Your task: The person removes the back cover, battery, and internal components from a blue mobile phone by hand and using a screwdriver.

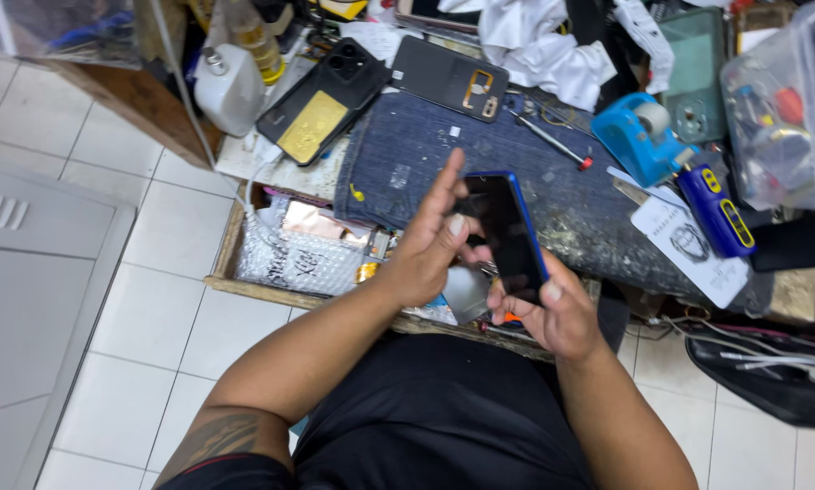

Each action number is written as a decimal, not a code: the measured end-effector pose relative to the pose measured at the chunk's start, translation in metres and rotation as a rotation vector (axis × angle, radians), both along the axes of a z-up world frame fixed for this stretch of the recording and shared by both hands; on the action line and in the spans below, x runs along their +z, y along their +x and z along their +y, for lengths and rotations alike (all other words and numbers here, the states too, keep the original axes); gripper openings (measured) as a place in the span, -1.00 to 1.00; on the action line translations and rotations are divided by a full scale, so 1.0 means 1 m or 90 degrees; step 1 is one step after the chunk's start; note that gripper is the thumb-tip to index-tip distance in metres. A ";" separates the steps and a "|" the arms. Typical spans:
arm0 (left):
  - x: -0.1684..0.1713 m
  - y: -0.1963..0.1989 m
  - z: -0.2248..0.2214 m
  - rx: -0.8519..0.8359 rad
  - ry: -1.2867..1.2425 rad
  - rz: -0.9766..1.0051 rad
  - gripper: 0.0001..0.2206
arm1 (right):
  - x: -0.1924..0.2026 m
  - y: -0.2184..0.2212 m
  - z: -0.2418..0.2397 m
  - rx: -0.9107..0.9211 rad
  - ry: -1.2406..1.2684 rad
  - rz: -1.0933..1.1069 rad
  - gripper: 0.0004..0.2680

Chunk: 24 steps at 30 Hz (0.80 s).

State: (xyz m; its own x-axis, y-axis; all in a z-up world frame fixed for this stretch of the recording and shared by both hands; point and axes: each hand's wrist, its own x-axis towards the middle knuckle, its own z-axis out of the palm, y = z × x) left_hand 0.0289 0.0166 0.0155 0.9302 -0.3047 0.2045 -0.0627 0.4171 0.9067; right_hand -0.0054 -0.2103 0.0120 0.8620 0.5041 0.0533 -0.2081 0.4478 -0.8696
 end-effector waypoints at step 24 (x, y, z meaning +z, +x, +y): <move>0.020 -0.002 -0.016 0.335 0.650 -0.558 -0.25 | -0.010 -0.006 0.003 -0.084 0.121 0.085 -0.38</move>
